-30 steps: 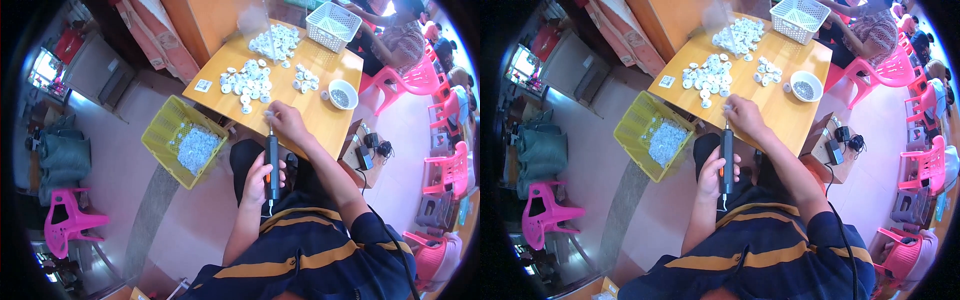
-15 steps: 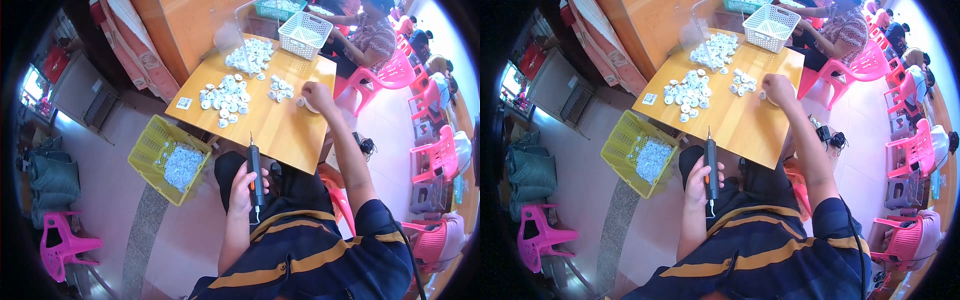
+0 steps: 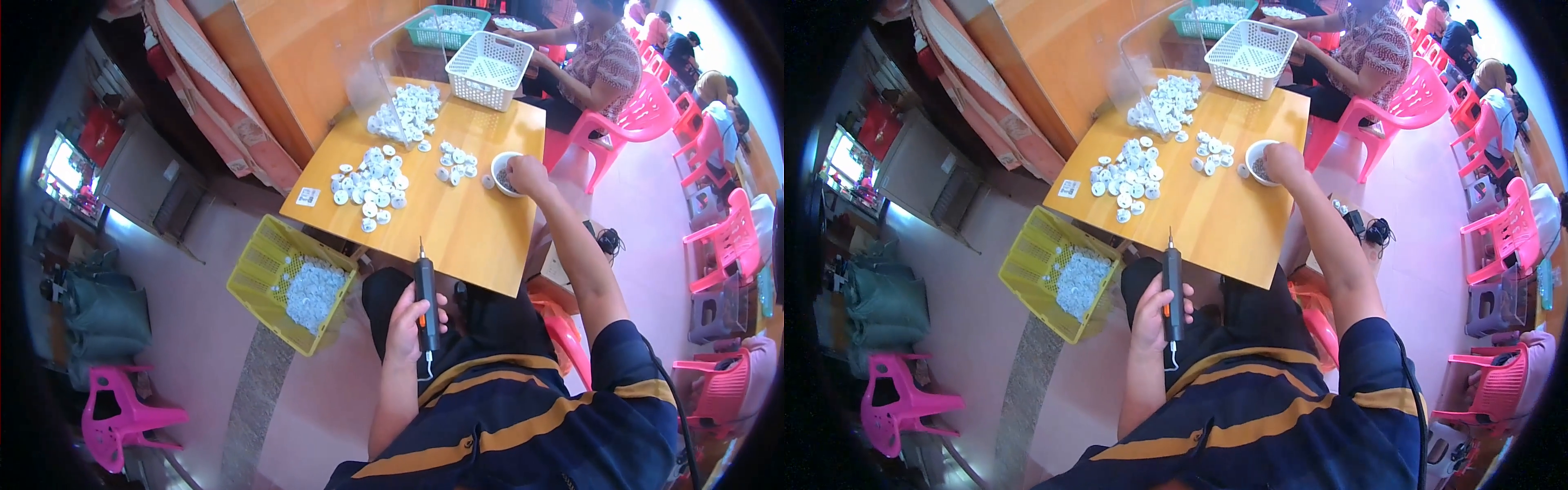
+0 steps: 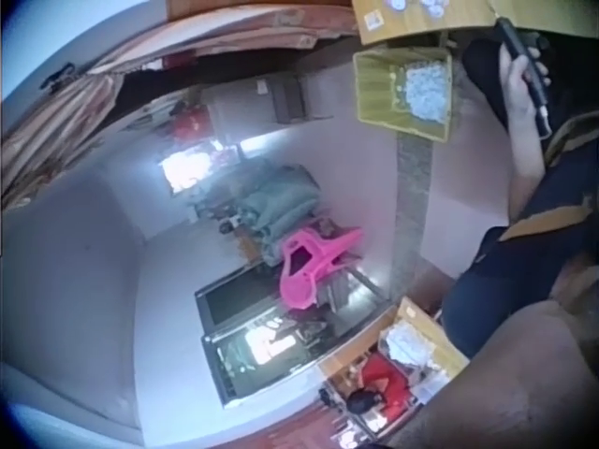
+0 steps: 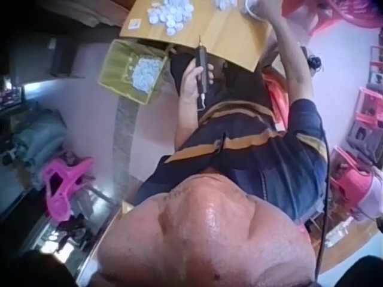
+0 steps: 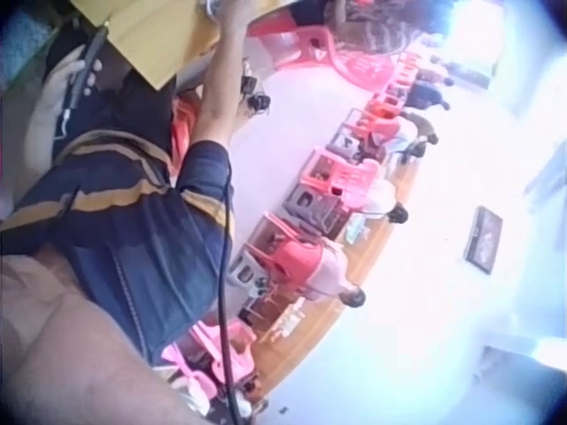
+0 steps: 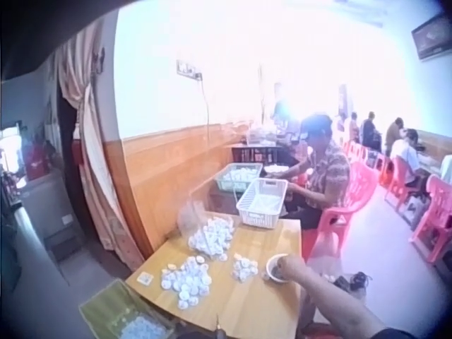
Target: Assembling small plastic components using an electric screwdriver.
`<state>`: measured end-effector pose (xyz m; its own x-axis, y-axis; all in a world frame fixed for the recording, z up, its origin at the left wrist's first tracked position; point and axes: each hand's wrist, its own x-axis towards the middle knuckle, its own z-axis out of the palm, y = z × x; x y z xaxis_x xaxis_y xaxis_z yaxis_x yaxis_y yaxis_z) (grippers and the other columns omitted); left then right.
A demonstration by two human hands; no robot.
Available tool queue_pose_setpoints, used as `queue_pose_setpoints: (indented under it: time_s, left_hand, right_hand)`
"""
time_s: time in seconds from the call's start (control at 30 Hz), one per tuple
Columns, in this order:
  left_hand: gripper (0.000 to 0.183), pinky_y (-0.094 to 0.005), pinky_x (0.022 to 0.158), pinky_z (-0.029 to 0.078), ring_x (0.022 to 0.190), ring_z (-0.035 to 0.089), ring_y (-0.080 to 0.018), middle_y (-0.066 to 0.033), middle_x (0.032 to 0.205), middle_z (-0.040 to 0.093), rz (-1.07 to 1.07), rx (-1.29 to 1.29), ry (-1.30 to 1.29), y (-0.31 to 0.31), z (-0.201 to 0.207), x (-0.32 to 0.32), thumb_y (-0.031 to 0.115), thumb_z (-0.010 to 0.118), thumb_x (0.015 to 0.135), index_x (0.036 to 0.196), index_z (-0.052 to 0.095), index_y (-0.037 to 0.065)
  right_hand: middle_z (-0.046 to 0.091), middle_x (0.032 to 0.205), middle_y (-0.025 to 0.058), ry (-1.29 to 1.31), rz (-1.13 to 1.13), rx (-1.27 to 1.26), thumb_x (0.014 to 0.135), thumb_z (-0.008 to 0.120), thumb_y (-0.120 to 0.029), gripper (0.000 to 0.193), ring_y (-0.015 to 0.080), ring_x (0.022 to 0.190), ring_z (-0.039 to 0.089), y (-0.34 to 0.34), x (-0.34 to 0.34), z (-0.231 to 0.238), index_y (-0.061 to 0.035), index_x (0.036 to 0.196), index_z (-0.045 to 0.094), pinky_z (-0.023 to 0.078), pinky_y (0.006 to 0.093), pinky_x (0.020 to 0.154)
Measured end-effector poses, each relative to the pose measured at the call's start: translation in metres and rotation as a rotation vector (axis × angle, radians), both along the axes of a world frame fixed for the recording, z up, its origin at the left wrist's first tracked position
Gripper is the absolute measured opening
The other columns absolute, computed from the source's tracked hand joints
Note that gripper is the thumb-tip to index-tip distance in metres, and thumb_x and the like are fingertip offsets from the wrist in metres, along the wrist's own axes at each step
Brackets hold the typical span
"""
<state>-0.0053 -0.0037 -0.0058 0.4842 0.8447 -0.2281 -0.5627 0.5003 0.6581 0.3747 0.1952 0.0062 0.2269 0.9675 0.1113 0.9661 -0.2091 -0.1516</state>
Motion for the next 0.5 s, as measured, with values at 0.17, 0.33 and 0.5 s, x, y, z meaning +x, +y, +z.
queue_pose_setpoints:
  time_s: [0.17,0.33,0.5]
  left_hand:
    - [0.05,-0.0344,0.065,0.062,0.08,0.069,-0.0227,-0.0177,0.106,0.064,-0.006,-0.003,-0.002,-0.003,-0.001,-0.001,0.01,0.05,0.095,0.143,0.038,0.002]
    - [0.048,-0.0337,0.065,0.062,0.081,0.07,-0.0224,-0.0175,0.107,0.064,-0.021,0.016,-0.009,-0.001,-0.001,0.0,0.011,0.05,0.096,0.142,0.039,0.002]
    - [0.052,-0.0323,0.066,0.061,0.079,0.069,-0.0196,-0.0146,0.105,0.066,-0.018,-0.001,-0.01,-0.001,0.0,-0.001,0.01,0.052,0.095,0.145,0.038,0.003]
  right_hand:
    - [0.072,0.09,0.0178,0.023,-0.004,0.031,0.082,0.065,-0.019,0.015,0.0358,0.087,0.07,-0.002,-0.005,0.0,-0.0089,0.086,0.075,0.056,0.0478,0.079]
    - [0.073,0.091,0.0155,-0.014,-0.016,-0.036,0.081,0.066,-0.021,0.015,0.0353,0.087,0.07,0.002,-0.005,0.0,-0.0101,0.087,0.075,0.057,0.0467,0.079]
    - [0.073,0.09,0.0155,-0.011,0.008,-0.041,0.081,0.067,-0.022,0.015,0.0349,0.087,0.07,0.004,-0.008,0.004,-0.0101,0.086,0.075,0.056,0.0469,0.078]
